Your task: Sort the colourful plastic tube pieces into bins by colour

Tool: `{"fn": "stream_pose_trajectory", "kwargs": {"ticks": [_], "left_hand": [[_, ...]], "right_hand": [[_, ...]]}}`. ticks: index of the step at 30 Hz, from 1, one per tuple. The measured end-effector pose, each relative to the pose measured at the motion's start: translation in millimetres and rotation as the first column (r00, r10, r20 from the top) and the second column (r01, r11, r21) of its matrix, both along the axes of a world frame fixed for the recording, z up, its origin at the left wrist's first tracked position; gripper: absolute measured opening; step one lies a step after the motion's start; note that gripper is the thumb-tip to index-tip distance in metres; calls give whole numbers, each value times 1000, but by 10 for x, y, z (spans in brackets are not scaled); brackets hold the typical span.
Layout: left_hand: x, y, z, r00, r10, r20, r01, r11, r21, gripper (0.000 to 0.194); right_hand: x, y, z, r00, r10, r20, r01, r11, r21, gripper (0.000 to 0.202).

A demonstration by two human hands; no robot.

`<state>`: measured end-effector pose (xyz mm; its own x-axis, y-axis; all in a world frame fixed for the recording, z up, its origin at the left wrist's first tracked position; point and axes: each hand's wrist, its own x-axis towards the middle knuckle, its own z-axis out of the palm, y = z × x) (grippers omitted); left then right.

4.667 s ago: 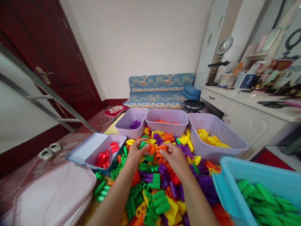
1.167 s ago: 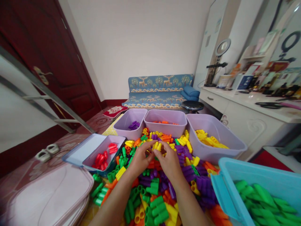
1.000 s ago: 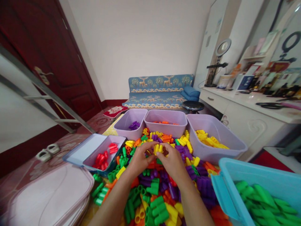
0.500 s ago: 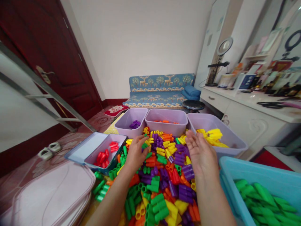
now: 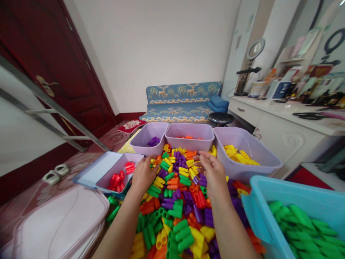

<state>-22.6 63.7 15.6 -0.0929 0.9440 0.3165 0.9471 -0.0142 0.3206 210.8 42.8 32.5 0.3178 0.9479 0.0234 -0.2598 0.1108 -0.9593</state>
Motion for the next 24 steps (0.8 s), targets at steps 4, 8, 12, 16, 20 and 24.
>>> {"fn": "stream_pose_trajectory", "kwargs": {"ticks": [4,8,12,16,20,24], "left_hand": [[29,-12,20,1000,-15,-26,14,998,-58,52],[101,-10,-2,998,-54,-25,52,994,-92,50],[183,-11,-40,994,-113,-15,110,987,-114,47],[228,-21,-58,972,-229,43,232,967,-102,44],[234,-23,-64,913,-379,147,390,919,-54,35],[233,4,-66,852,-431,297,449,894,8,28]], "right_hand": [[-88,27,-78,999,29,44,-27,999,-42,43],[-164,38,-133,989,102,104,-97,994,-56,44],[-203,31,-148,978,148,150,-140,988,-60,45],[-226,37,-177,971,153,186,-142,988,-67,42],[-217,88,-253,936,156,315,-146,988,-55,38],[-195,129,-306,864,141,483,-142,989,-34,35]]}}
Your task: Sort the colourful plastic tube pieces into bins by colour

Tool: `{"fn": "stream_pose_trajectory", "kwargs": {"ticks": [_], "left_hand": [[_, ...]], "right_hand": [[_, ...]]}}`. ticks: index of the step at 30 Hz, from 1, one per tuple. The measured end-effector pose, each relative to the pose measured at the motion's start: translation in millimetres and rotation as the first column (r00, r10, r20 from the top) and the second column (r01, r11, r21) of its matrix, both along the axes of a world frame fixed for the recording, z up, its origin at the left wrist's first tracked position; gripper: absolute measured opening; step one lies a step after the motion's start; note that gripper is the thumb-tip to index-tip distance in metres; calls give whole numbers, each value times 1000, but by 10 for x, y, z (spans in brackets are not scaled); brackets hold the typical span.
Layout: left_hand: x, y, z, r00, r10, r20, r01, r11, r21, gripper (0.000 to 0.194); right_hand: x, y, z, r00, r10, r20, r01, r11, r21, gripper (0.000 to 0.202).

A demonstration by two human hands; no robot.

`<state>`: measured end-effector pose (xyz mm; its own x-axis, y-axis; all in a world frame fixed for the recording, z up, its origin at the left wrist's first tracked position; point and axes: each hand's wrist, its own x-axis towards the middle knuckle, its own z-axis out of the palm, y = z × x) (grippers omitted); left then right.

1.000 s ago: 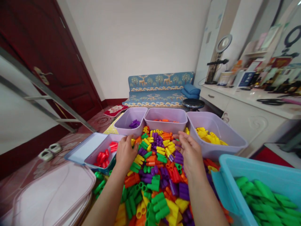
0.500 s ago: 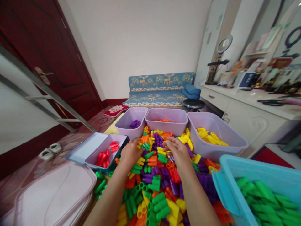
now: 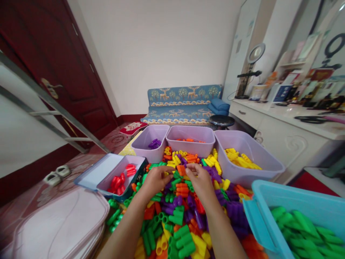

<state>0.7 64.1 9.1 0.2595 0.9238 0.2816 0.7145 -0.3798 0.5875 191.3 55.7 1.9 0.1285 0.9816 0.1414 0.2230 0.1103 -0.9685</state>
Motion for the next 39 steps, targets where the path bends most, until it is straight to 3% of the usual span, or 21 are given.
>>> {"fn": "stream_pose_trajectory", "kwargs": {"ticks": [4,7,12,17,21,25,28,31,35,39], "left_hand": [[-16,34,-25,992,119,52,-125,981,146,29],[-22,45,-63,987,157,-21,-153,980,127,38],[7,38,-66,997,69,19,-70,994,83,33],[60,14,-28,970,-80,230,80,997,12,31],[106,-28,44,944,-74,323,70,997,24,36],[112,-74,134,922,-105,373,103,994,27,39],[74,-82,144,960,-89,264,97,995,-19,35],[24,-78,125,988,-98,117,109,990,-85,35],[-13,-97,136,990,-144,-7,143,985,-95,38],[-23,-124,159,983,-171,-64,167,984,-63,49]], "right_hand": [[-10,-19,-17,985,36,169,-48,997,63,28],[-43,-40,-52,929,66,364,-129,980,151,38],[-113,-65,-113,812,76,578,-191,971,141,50],[-127,-64,-98,844,78,530,-148,985,90,38],[-84,-35,-64,944,5,331,-40,994,101,35],[-43,-36,10,990,78,116,-88,993,82,34],[7,-69,105,992,104,78,-108,993,54,32],[107,-123,215,976,134,173,-140,990,26,31],[278,-235,337,902,238,359,-236,970,-49,37],[390,-352,394,825,390,409,-354,921,-163,35]]}}
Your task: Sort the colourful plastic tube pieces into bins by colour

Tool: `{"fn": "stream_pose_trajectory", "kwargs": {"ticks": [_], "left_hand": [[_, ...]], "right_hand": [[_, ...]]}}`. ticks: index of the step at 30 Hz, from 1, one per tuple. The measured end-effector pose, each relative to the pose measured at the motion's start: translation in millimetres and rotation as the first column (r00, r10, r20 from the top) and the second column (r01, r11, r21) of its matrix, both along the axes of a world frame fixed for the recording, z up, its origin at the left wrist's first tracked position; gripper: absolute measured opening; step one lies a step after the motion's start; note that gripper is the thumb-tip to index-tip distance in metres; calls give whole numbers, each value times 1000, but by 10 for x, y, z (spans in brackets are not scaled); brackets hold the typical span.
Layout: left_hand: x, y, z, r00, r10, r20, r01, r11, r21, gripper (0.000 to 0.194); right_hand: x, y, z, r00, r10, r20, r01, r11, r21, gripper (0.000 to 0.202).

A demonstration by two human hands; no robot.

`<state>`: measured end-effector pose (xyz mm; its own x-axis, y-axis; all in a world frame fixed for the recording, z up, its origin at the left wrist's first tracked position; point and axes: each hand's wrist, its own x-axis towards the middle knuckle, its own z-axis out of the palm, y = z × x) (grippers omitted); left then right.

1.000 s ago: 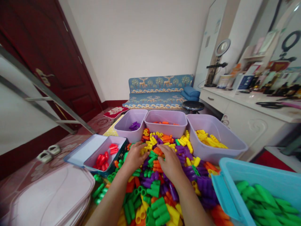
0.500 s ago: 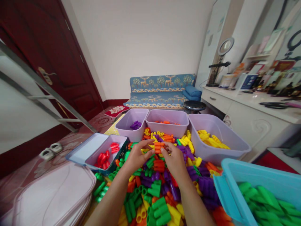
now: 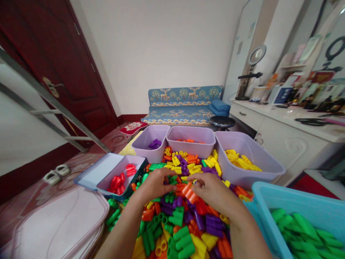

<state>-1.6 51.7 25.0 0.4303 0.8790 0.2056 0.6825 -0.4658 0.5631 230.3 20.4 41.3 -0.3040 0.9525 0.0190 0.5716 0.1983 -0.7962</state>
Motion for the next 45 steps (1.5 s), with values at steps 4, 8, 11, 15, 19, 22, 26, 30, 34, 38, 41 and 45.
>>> {"fn": "stream_pose_trajectory", "kwargs": {"ticks": [4,8,11,15,19,22,26,30,34,38,41,45], "left_hand": [[0,2,-9,999,4,-38,-4,1000,-6,51],[-1,7,-2,999,-19,-49,18,1000,-17,49],[-29,-15,61,996,28,-82,-29,1000,-8,47],[-132,-75,225,945,212,-249,-216,976,14,38],[-229,-125,345,880,247,-407,-313,944,-104,39],[-216,-144,341,856,245,-456,-331,936,-119,60],[-114,-145,237,866,214,-452,-281,956,-86,71],[-11,-115,86,922,180,-344,-212,976,-58,66],[63,-49,-75,954,192,-229,-200,980,-16,63],[90,34,-219,975,201,-96,-206,977,-46,63],[87,82,-283,978,206,-11,-207,975,-85,64],[71,120,-300,976,191,102,-183,979,-88,63]], "right_hand": [[-37,5,64,973,-79,-215,60,994,-95,33],[-160,104,149,690,-255,-677,404,912,68,72],[-163,145,143,713,-269,-648,467,871,152,68],[-17,146,63,914,-379,-142,404,880,249,38],[102,120,12,880,-297,370,272,955,118,24],[70,97,-27,824,-193,532,209,977,31,27],[-147,80,-125,847,-152,509,110,988,112,55],[-420,74,-207,890,-124,438,44,981,186,64],[-560,93,-258,920,-116,375,48,981,186,66],[-571,139,-332,937,-141,319,87,980,176,70],[-577,163,-375,958,-131,255,87,980,177,70],[-611,177,-386,974,-143,177,97,965,245,67]]}}
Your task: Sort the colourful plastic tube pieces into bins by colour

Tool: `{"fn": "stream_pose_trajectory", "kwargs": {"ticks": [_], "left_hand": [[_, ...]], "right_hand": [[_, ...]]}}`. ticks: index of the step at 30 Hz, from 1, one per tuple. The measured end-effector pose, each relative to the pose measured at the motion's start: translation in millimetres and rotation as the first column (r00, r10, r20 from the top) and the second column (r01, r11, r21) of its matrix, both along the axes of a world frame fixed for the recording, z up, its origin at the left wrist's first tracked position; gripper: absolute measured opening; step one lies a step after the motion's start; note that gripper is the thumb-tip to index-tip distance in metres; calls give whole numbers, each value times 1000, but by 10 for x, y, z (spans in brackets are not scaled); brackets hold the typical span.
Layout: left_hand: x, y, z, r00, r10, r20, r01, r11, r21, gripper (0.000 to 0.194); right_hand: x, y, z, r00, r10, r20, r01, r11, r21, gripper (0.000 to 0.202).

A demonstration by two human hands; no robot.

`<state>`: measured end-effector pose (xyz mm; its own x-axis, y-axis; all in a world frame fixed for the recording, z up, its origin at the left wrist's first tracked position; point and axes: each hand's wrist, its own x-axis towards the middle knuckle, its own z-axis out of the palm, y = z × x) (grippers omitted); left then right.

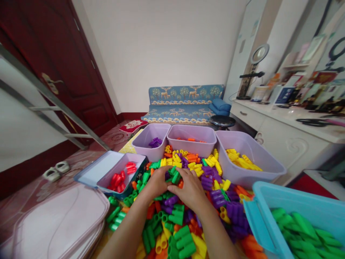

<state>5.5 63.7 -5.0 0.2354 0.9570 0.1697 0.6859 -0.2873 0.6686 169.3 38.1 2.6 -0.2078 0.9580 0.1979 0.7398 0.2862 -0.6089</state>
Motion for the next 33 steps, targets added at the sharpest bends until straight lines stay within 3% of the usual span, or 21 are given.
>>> {"fn": "stream_pose_trajectory", "kwargs": {"ticks": [4,10,14,21,26,28,30,33], "left_hand": [[-22,13,56,983,-46,181,47,999,-2,59],[-16,-37,213,878,-186,441,219,975,-25,47],[18,-85,273,893,-171,417,193,981,-12,44],[55,-114,287,952,-99,290,92,995,36,42],[56,-92,278,963,-69,260,63,998,30,43],[50,-85,275,965,-57,254,51,998,29,44],[45,-83,274,965,-48,259,43,999,25,45],[46,-86,277,961,-42,275,38,999,18,44]], "right_hand": [[-2,14,45,982,23,-189,-21,1000,15,65],[53,-21,223,902,38,-429,-54,998,-26,52],[76,-37,269,872,23,-489,-52,998,-46,45],[69,-14,216,902,-24,-431,47,998,42,30],[130,-33,262,883,-157,-442,217,972,89,31],[152,-69,333,795,-206,-570,312,945,94,33],[177,-116,436,626,-215,-749,465,875,137,33],[295,-185,603,325,-97,-941,744,640,191,25]]}}
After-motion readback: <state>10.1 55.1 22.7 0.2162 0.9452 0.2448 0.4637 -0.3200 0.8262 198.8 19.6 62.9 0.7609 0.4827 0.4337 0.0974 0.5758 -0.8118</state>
